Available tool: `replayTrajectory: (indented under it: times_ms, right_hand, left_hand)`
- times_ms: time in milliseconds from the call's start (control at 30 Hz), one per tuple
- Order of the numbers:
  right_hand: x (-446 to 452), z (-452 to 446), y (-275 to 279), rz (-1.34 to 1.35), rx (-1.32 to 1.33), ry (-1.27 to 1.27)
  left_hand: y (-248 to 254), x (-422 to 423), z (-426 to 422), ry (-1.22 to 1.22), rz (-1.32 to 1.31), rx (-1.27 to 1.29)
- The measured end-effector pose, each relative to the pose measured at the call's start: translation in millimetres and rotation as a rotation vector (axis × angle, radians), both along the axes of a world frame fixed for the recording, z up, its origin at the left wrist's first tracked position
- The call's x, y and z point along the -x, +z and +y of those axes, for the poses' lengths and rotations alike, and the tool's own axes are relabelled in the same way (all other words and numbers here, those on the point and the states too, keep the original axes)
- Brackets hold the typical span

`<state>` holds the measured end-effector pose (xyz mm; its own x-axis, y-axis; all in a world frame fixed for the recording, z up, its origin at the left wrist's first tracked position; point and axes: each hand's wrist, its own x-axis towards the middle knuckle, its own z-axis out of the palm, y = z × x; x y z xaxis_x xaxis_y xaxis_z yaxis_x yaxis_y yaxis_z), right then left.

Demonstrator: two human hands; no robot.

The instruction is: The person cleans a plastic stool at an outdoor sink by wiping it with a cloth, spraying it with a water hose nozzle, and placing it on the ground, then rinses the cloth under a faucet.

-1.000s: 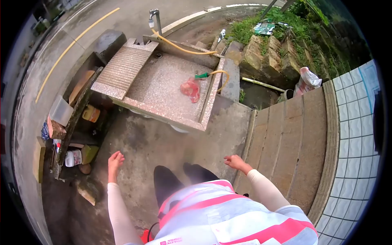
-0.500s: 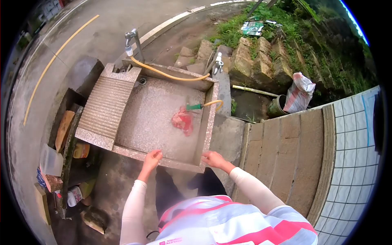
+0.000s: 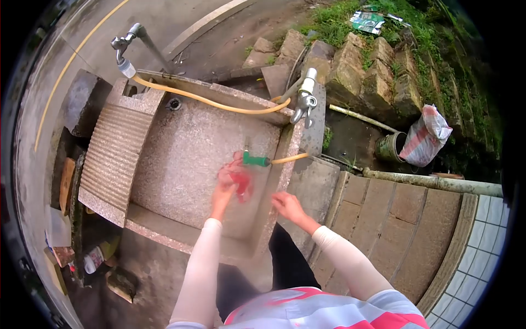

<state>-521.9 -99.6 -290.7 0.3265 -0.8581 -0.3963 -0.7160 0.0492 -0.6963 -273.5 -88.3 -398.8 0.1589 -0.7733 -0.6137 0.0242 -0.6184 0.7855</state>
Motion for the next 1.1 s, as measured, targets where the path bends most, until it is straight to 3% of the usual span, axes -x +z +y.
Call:
replayTrajectory:
  times_ms: [100,200,233,333,367,467,600,667,700,800,867,933,967,1067,1100]
  right_hand:
    - [6,8,-6,-0.083,0.04,-0.018]
    - [9,12,-4,-0.114,0.066,-0.018]
    - [10,9,-4,-0.093,0.104,0.005]
    - [6,-23,12,0.017,0.343,0.025]
    - [4,-40,16,0.06,0.444,0.025]
    - [7,-88,12,0.264,0.571,0.043]
    - [19,-120,-8,0.409,0.661,0.083]
    - [31,-128,-22,0.153,0.607,-0.213]
    - [40,-124,-33,0.026,0.583,-0.363]
    - [101,-100,-101,0.163,0.272,-0.608]
    - [109,-85,-101,0.362,0.117,-0.463]
    - [112,-81,-103,0.417,0.065,-0.41]
    - [109,-82,-105,0.378,0.094,-0.438]
    - [94,-87,-115,0.205,0.194,-0.535]
    - [89,-93,-119,0.137,0.236,-0.569]
  left_hand:
    - [-53,19,-22,0.109,-0.307,0.04]
    - [-73,39,-27,0.077,-0.708,-0.159]
    - [-73,40,-29,0.098,-0.686,-0.209]
    - [-114,14,-10,0.223,-0.259,0.116]
    - [-110,3,-8,0.226,-0.191,0.038]
    - [-8,-27,-22,0.172,0.007,-0.208]
    - [70,-63,4,0.171,0.049,-0.051]
    - [98,-89,22,0.104,0.02,-0.034]
    - [100,-101,36,0.136,-0.032,-0.045]
    - [95,-143,73,0.312,-0.145,-0.055]
    - [70,-174,103,0.349,-0.313,-0.047]
    - [46,-194,128,0.009,-0.871,-0.198]
    - [42,-196,129,-0.006,-0.913,-0.373]
    - [64,-142,99,-0.289,-1.31,-0.059]
    - [60,-130,90,-0.351,-1.149,-0.044]
